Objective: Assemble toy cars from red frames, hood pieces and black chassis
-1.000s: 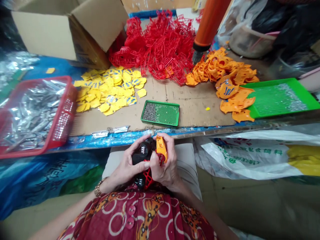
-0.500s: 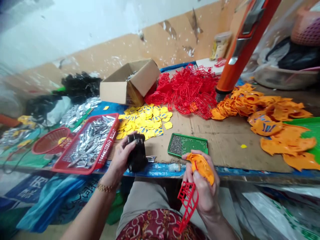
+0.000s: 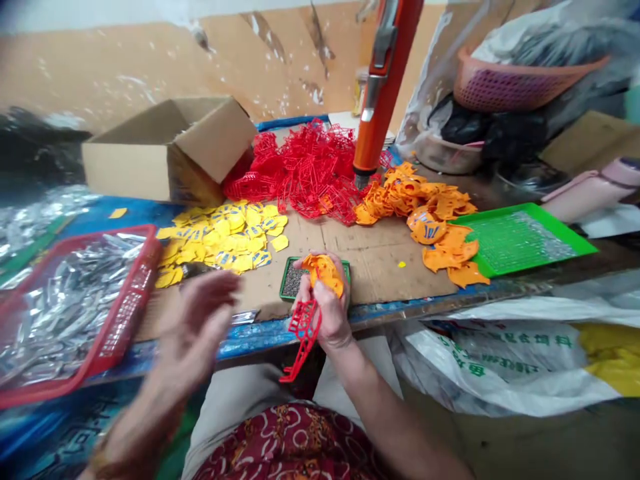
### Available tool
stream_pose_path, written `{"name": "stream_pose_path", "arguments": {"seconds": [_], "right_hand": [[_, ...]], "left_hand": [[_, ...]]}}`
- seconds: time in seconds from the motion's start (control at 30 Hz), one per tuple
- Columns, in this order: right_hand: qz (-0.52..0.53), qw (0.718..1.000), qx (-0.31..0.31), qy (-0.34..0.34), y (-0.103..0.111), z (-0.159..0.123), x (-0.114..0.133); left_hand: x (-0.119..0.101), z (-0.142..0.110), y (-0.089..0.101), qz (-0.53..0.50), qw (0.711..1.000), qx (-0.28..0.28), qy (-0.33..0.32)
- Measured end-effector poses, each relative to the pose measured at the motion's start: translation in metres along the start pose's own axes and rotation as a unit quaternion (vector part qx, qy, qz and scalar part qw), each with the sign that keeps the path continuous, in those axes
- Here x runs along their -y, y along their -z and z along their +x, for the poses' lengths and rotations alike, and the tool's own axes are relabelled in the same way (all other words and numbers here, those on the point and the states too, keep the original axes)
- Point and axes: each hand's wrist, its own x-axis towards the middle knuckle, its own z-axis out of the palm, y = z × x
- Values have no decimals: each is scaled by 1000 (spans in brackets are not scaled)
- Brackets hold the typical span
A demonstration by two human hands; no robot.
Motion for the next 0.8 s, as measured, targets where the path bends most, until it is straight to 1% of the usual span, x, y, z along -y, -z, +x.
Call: {"name": "stream_pose_path", "arguments": {"seconds": [0.03,0.07,0.1,0.13,0.17,0.23,0.33,0.43,0.57,0.6,0.67,0.73,0.8], "right_hand": [[-44,999,-9,30,-2,-2,-1],[-91,994,-13,58,-4,-3,-2],[-136,987,-13,83,-5,-5,-3],[-172,980,-11,102,-4,-6,-4],[-196,974,-9,117,-3,-7,-5],[-211,969,-10,131,2,-8,-8],[-222,967,-46,117,11,-9,-12],[-264,956,-75,102,16,-11,-10],[-325,930,-115,129,19,-14,0],[-327,928,-114,137,20,-14,0],[-315,935,-76,143,22,-15,0],[-297,945,-4,137,26,-17,1],[-289,947,77,121,30,-18,7]], "left_hand": [[-13,-4,-20,-77,994,69,32],[-22,-6,-41,-133,982,117,61],[-27,-8,-59,-171,973,133,84],[-29,-10,-74,-193,969,113,103],[-28,-11,-85,-208,964,112,122],[-23,-14,-96,-205,967,90,125],[-18,-17,-94,-163,982,64,75],[-20,-13,-85,-113,991,69,18],[-25,-7,-81,-56,997,35,-44],[-25,-6,-82,-42,997,31,-61],[-25,-6,-83,-19,995,37,-87],[-24,-7,-84,-8,994,47,-96],[-25,-9,-83,-7,994,53,-91]]}}
